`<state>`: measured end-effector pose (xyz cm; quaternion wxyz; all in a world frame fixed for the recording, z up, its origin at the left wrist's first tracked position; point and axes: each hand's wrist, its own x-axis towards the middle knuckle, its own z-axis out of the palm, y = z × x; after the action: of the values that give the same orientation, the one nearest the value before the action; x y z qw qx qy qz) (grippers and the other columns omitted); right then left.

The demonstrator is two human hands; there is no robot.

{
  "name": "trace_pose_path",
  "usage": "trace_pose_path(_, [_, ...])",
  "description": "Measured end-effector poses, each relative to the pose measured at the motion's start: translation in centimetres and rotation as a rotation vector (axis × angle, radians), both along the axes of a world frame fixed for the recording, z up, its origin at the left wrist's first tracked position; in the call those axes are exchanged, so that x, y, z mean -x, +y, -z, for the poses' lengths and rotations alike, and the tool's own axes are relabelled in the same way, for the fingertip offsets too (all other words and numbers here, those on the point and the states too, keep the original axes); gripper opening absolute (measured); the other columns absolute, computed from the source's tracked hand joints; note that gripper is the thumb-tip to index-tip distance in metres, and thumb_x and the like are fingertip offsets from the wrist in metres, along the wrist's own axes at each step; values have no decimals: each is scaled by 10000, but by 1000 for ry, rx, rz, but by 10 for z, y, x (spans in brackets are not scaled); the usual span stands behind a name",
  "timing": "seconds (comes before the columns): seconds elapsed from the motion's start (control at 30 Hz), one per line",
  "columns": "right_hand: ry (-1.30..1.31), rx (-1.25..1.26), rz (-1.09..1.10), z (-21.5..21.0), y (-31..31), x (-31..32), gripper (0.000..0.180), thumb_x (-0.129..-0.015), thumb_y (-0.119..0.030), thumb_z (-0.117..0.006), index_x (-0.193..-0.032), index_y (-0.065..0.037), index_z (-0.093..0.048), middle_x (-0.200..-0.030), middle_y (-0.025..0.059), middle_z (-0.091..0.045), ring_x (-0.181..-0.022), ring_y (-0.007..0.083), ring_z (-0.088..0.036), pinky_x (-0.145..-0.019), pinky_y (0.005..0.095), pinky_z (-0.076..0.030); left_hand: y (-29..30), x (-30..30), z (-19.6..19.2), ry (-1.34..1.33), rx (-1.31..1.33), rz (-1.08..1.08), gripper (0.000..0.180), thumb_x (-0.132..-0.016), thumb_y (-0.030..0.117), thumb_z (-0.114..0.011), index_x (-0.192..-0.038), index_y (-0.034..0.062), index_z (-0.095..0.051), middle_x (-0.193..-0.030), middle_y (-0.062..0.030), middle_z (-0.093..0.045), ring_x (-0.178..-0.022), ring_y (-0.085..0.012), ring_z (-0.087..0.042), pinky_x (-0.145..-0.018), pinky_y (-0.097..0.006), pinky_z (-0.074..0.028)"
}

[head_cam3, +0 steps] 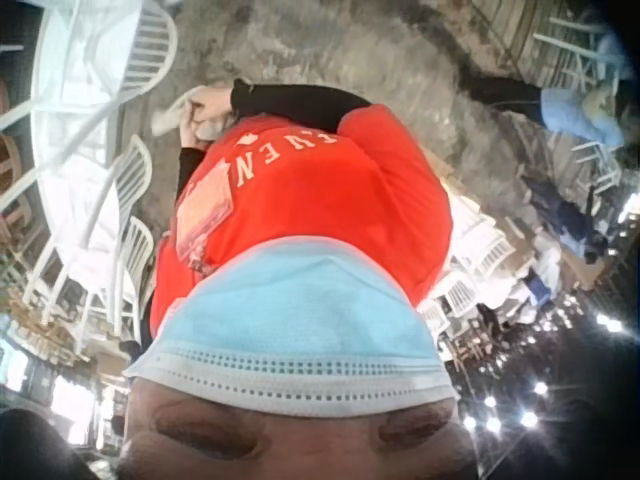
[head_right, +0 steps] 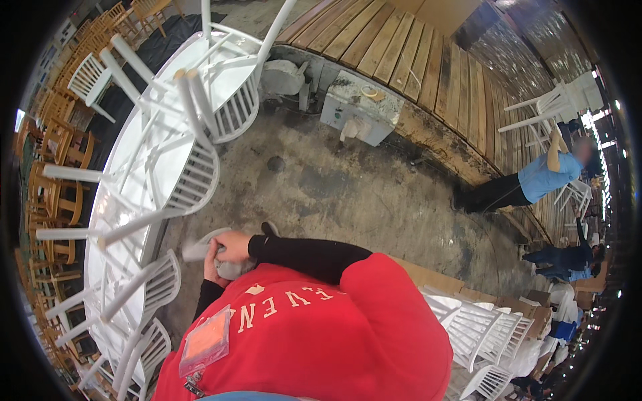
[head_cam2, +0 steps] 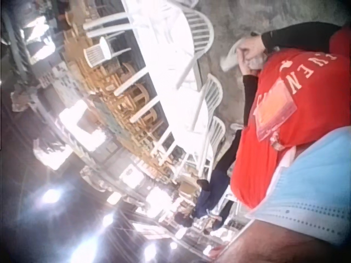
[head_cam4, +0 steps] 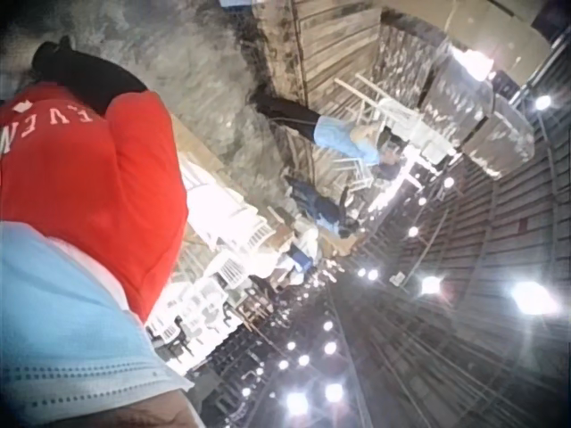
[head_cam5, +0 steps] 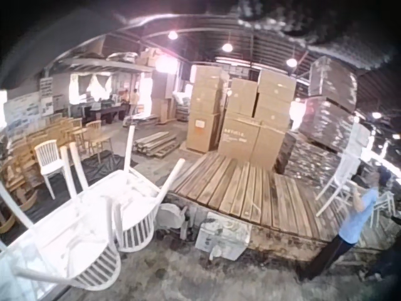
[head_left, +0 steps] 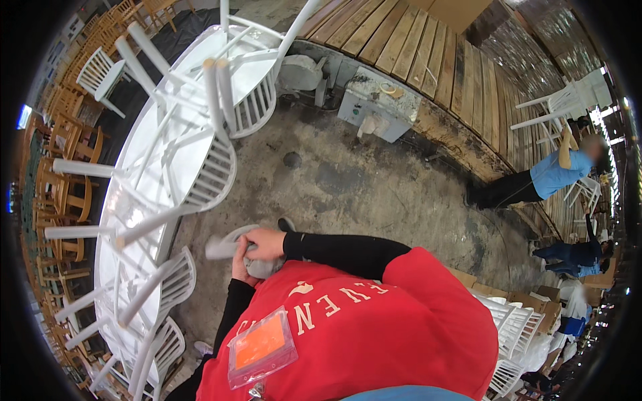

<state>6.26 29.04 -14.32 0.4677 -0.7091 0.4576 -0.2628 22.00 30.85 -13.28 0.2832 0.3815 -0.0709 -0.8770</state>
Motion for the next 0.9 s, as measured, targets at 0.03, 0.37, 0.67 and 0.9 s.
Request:
trace_pose_path(0.03, [-122,-187,-54,-9,-14,22,517,-856,-322,-671,-1286,-42,-608,-1099,142,-697,-958,302,-688,-794,388,-552,-15,15,4,-11,30,16,619,-954,483,-614,-1369,40,-498,-1296,-158,-615,-1168,-309,-617,-998,-486,-492])
trace_pose_path(0.37, [-832,-566,1505,66,-71,457,274,-953,-230,-599,-1141,-31,-589,-903,136,-699,-673,246,-693,-531,374,-555,-148,173,32,-360,-57,167,328,-831,50,-645,-1142,-37,-587,-1047,-152,-692,-916,-312,-702,-853,-438,-564])
trace_pose_path(0.67, [-524,-693,1807,163,-167,753,458,-967,-344,-649,-1245,11,-571,-1161,145,-662,-805,269,-699,-632,372,-574,-165,256,33,-1093,199,370,429,-688,34,-695,-1100,-24,-591,-939,-96,-669,-771,-211,-668,-701,-355,-551])
trace_pose_path(0.9, [-98,-999,1812,245,-240,802,471,-813,-403,-814,-916,43,-701,-751,160,-673,-608,254,-658,-521,402,-552,-82,354,-27,-1388,-176,286,419,-670,34,-720,-1067,-41,-608,-922,-138,-689,-769,-247,-684,-716,-377,-561])
